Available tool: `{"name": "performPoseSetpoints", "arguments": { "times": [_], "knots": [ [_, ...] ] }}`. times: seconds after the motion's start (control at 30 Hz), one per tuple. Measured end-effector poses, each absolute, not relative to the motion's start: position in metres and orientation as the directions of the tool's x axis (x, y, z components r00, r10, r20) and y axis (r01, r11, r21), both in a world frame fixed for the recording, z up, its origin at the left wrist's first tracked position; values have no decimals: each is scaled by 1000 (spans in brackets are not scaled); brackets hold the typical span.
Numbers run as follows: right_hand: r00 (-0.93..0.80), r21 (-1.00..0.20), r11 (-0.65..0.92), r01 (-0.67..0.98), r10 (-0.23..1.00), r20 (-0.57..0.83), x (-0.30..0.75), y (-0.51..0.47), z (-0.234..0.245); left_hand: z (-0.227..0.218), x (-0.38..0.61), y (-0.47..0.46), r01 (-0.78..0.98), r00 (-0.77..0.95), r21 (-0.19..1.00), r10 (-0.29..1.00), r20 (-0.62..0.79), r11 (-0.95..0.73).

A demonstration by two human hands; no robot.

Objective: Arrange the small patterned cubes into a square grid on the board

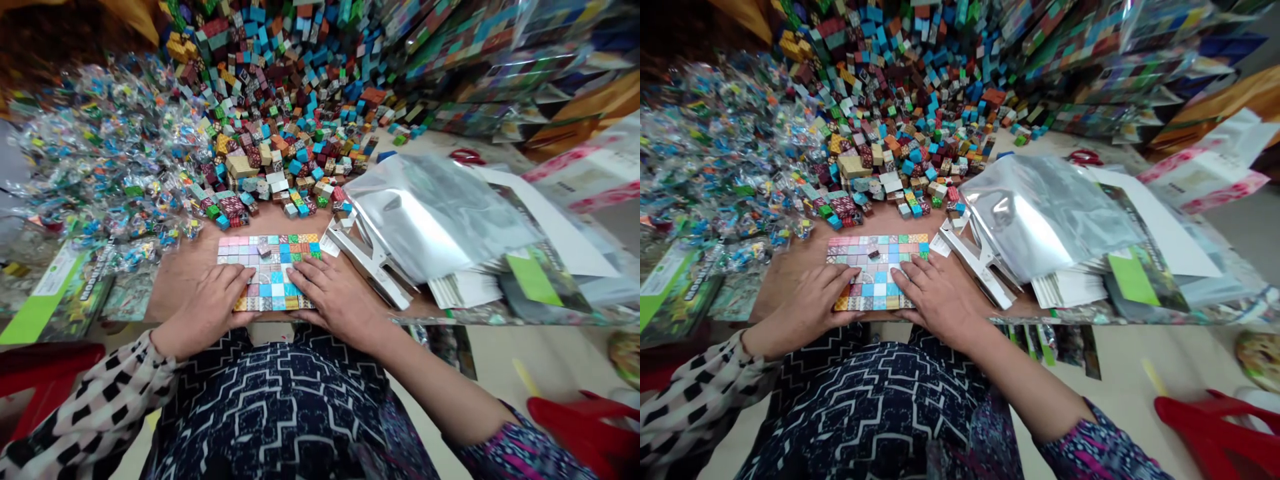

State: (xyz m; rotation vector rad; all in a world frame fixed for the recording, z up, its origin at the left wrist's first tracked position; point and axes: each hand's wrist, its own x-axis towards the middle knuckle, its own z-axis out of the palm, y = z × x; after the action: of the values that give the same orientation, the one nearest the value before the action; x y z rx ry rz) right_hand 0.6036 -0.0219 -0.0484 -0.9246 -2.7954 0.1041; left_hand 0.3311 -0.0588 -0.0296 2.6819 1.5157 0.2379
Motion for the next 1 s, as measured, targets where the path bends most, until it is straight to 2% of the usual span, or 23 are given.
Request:
{"name": "performPoseSetpoints", "arguments": {
  "times": [0.2, 0.5, 0.83, 1.0],
  "knots": [
    [-738, -161, 756, 635, 655, 164, 603, -27, -32, -16, 340, -62, 874, 474, 87, 878, 75, -479],
    [-803, -87, 805, 587, 593, 62, 588, -18, -35, -16, 356, -54, 849, 527, -39, 850, 6, -526],
    [-796, -59, 800, 597, 600, 78, 583, -19, -38, -25, 355, -55, 833, 548, -83, 836, -8, -547],
    [-806, -49, 808, 588, 590, 53, 582, -19, -31, -22, 354, -53, 845, 532, -54, 846, -20, -533]
  ]
}}
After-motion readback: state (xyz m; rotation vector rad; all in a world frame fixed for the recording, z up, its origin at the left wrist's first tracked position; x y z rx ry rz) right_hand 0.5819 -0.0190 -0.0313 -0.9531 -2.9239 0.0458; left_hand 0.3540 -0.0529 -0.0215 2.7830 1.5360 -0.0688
